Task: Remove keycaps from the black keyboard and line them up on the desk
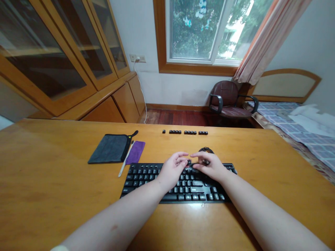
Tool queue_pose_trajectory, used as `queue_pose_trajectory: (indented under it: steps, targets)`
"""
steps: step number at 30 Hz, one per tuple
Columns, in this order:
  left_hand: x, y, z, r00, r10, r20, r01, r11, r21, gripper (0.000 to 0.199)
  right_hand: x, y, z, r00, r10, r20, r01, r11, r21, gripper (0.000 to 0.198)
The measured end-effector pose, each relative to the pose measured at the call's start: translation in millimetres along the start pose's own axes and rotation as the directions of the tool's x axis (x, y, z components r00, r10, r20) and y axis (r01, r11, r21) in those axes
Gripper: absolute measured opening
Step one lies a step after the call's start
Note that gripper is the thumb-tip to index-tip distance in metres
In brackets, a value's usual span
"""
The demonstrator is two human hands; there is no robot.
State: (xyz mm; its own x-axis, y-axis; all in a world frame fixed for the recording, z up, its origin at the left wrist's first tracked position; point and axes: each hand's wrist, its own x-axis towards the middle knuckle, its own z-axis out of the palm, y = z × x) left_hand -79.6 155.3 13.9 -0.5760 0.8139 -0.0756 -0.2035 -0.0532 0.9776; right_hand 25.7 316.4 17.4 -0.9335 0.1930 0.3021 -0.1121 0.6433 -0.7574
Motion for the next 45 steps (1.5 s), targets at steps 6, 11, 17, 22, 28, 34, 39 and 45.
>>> queue_pose_trajectory:
  steps: [6,11,17,22,28,34,39,45]
  targets:
    - [-4,0,1,0.998,0.031,0.061,-0.038,0.992,0.120,0.031,0,-1,3,0.996,-0.054,0.077,0.059,0.996,-0.064,0.024]
    - [-6,0,2,0.997,0.048,0.058,-0.058,0.981,0.186,0.031,1,-5,1,0.987,0.125,-0.104,-0.127,0.992,-0.007,0.029]
    - [-8,4,5,0.998,0.035,0.053,-0.046,0.970,0.240,0.027,33,7,-56,0.919,0.313,-0.241,-0.362,0.910,-0.200,0.038]
    - [-9,3,2,0.997,0.038,0.067,-0.055,0.963,0.264,0.026,65,81,-97,0.825,0.459,-0.331,-0.565,0.692,-0.448,0.028]
    - [-10,3,2,0.997,0.032,0.072,-0.054,0.944,0.326,0.026,62,138,-104,0.862,0.448,-0.239,-0.498,0.652,-0.572,0.031]
    - [-10,6,5,0.997,0.037,0.072,-0.061,0.931,0.360,0.025,62,136,-99,0.859,0.451,-0.241,-0.501,0.647,-0.575,0.036]
    - [-12,7,5,0.994,0.057,0.090,-0.087,0.922,0.377,0.024,66,134,-94,0.855,0.459,-0.241,-0.508,0.648,-0.567,0.037]
    - [-14,8,4,0.992,0.072,0.106,-0.110,0.901,0.420,0.023,65,133,-93,0.852,0.460,-0.252,-0.515,0.645,-0.565,0.039]
